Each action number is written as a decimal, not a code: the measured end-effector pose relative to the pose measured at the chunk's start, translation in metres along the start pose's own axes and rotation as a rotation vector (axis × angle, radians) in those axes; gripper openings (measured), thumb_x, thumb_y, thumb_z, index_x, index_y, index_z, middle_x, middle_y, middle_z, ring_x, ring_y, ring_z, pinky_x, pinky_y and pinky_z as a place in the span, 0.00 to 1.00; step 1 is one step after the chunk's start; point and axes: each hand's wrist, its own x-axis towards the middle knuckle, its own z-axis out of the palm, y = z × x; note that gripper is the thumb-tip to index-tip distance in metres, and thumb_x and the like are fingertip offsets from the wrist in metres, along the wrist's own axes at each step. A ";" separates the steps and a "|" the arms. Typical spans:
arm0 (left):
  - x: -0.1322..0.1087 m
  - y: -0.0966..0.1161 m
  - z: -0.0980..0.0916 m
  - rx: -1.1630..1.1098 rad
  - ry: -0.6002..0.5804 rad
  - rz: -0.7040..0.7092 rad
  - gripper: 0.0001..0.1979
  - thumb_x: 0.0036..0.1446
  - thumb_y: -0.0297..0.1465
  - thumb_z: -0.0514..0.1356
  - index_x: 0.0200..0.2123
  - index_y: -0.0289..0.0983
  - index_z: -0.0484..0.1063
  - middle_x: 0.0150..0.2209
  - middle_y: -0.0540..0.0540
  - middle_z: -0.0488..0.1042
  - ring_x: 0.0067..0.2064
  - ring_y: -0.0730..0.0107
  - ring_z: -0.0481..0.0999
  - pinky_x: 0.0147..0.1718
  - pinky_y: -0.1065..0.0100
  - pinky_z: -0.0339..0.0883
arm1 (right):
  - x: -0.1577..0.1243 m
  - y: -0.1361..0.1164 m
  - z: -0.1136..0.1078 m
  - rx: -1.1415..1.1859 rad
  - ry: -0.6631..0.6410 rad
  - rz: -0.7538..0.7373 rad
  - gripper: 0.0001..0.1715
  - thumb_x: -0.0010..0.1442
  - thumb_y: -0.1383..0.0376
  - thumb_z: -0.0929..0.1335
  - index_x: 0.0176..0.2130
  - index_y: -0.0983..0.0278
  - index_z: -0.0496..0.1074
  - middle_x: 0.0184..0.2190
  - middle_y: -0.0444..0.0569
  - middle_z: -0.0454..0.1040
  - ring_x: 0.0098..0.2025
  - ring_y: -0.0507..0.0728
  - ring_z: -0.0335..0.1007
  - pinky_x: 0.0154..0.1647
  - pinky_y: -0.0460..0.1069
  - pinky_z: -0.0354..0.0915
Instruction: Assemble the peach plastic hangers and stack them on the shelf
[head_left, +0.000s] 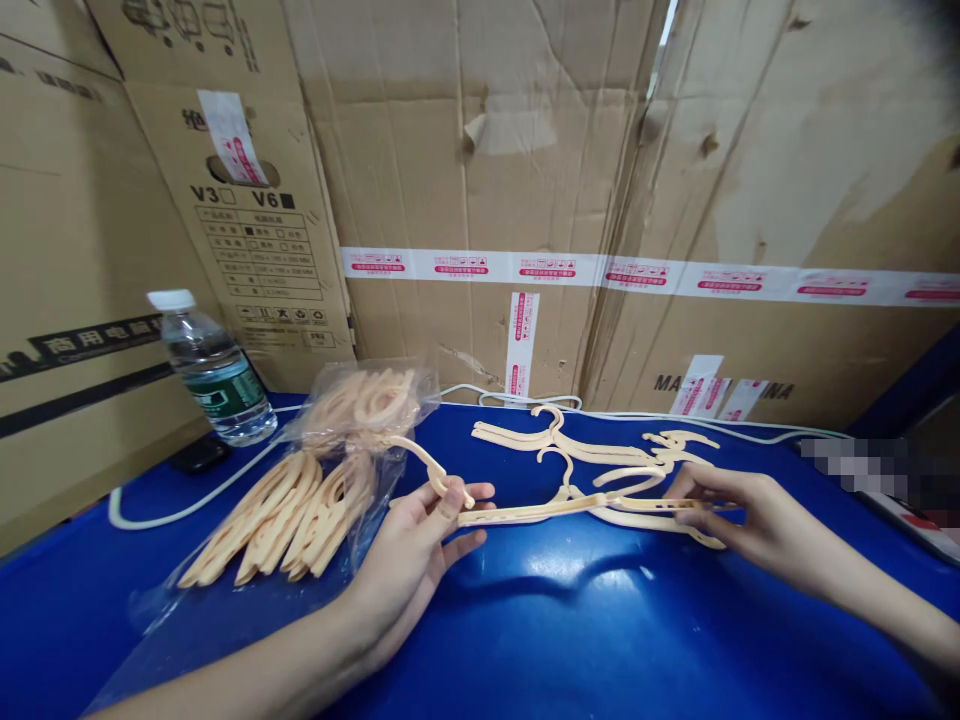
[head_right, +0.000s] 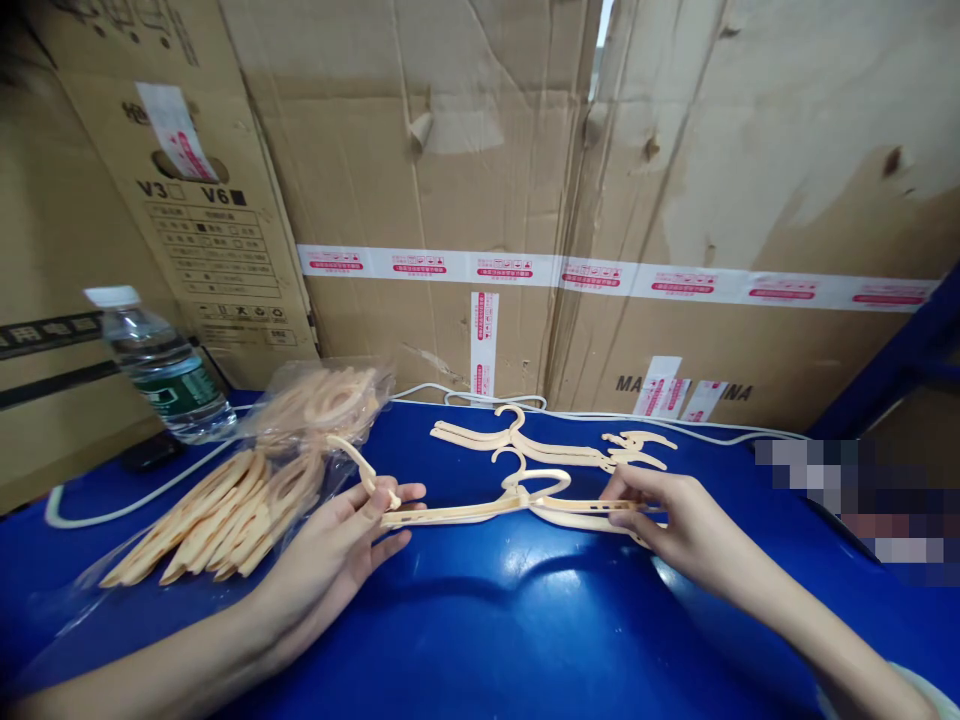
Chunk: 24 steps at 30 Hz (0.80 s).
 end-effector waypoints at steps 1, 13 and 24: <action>0.000 0.000 -0.001 0.006 -0.002 0.002 0.10 0.49 0.31 0.71 0.32 0.35 0.74 0.41 0.43 0.79 0.41 0.68 0.76 0.34 0.72 0.73 | 0.000 0.001 -0.001 0.008 0.000 0.009 0.14 0.59 0.55 0.67 0.29 0.63 0.72 0.25 0.46 0.74 0.27 0.55 0.70 0.27 0.46 0.65; -0.002 -0.001 -0.001 0.063 -0.036 -0.033 0.09 0.55 0.33 0.67 0.33 0.37 0.69 0.43 0.41 0.80 0.44 0.66 0.78 0.42 0.67 0.72 | 0.000 -0.001 -0.005 0.016 0.003 0.015 0.17 0.60 0.52 0.67 0.29 0.63 0.70 0.26 0.47 0.74 0.28 0.55 0.70 0.30 0.47 0.66; -0.001 -0.001 0.001 0.015 -0.055 -0.067 0.07 0.56 0.31 0.66 0.33 0.35 0.71 0.39 0.42 0.80 0.39 0.69 0.80 0.42 0.70 0.72 | -0.003 0.002 -0.003 0.008 0.042 0.001 0.17 0.61 0.52 0.66 0.32 0.63 0.72 0.30 0.49 0.76 0.32 0.57 0.73 0.32 0.49 0.68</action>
